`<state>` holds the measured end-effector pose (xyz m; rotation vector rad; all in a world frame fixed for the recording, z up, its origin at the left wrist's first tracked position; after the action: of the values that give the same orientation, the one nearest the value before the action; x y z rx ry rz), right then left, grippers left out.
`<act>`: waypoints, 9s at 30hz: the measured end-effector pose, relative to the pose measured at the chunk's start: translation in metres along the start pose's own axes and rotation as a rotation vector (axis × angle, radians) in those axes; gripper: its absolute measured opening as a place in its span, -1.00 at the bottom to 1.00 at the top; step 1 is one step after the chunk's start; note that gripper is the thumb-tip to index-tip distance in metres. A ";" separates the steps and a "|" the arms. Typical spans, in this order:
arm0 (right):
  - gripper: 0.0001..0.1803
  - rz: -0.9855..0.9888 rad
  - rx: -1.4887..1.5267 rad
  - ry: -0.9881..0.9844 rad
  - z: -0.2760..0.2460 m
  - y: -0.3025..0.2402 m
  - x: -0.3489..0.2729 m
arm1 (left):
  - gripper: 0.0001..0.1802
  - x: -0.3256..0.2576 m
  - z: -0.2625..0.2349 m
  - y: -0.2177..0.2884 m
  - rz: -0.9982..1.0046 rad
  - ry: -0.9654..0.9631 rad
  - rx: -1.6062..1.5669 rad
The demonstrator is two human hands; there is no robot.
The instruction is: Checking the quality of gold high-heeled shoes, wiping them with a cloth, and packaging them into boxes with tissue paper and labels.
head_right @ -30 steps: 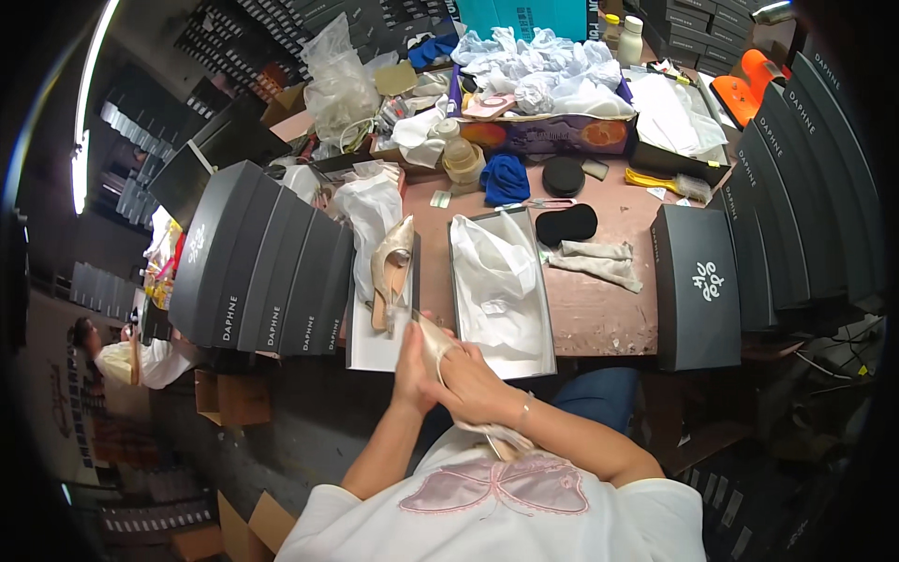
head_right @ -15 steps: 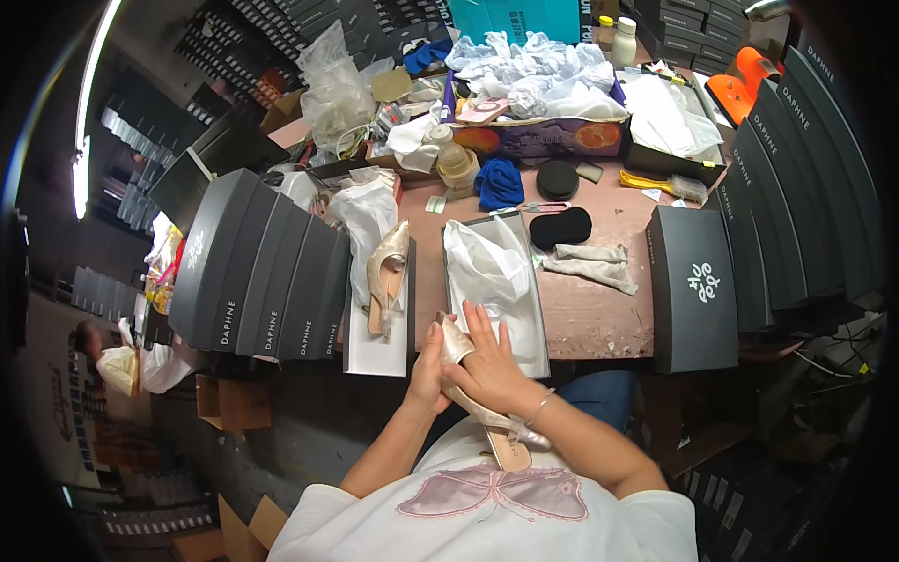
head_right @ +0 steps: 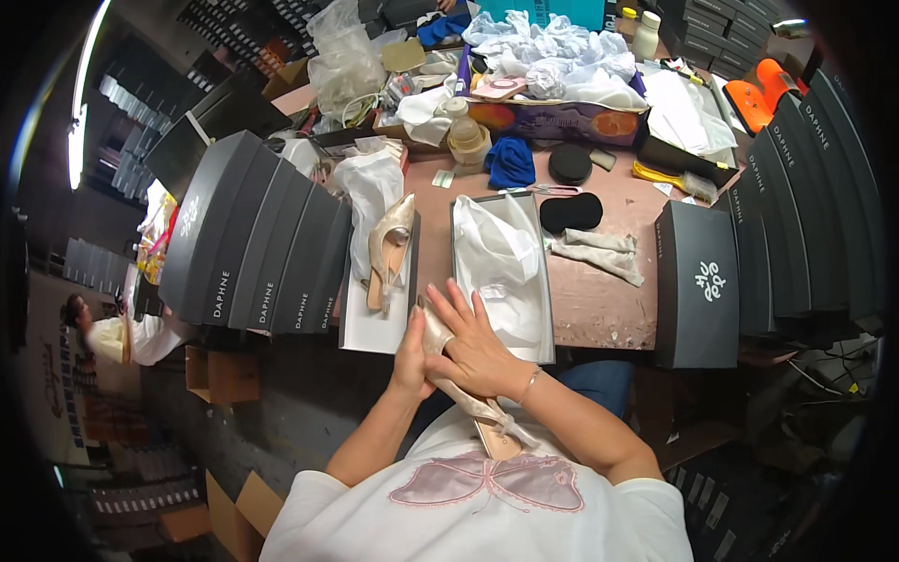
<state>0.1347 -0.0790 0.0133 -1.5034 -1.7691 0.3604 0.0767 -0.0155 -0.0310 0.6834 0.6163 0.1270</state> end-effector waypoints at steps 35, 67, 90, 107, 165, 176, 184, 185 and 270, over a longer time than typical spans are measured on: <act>-0.64 0.638 0.739 0.191 -0.016 -0.004 -0.100 | -0.40 -0.017 0.060 0.005 0.226 -0.275 0.188; -0.72 0.563 1.560 0.612 -0.019 0.018 -0.082 | -0.59 -0.004 -0.041 0.052 0.237 0.311 -0.288; -0.53 0.550 1.637 0.362 0.023 0.006 -0.069 | -0.24 -0.018 0.027 0.002 0.208 0.085 -0.240; -0.58 1.100 -0.443 0.588 -0.174 0.229 -0.209 | -0.52 0.024 0.001 -0.009 -0.010 0.152 -0.200; -0.78 -0.002 0.154 0.223 -0.064 -0.056 -0.041 | -0.32 -0.013 0.020 -0.015 0.054 0.075 -0.180; -0.91 0.433 0.993 0.606 -0.123 0.075 -0.017 | -0.39 0.033 -0.005 0.029 0.143 0.161 -0.256; -0.86 0.074 -0.229 0.506 -0.213 0.167 0.123 | -0.33 0.069 -0.017 0.059 0.169 0.076 -0.350; -0.85 0.006 -0.307 0.502 -0.213 0.175 0.141 | -0.33 0.071 -0.019 0.058 0.125 0.210 -0.478; -0.71 -0.121 0.021 0.367 -0.070 -0.069 -0.049 | -0.32 -0.025 0.036 -0.003 0.165 0.162 -0.075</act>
<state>0.1354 -0.1611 0.0866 -1.3411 -1.5476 0.0367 0.0766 -0.0449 0.0009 0.6553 0.7065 0.3599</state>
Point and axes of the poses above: each hand's wrist, its own x-axis towards the middle knuckle, its own z-axis out of the palm, y = z × x, the point moved 7 cm from there along x, towards the middle knuckle, and after that the axes turned 11 degrees about -z, right-handed, at the moved point
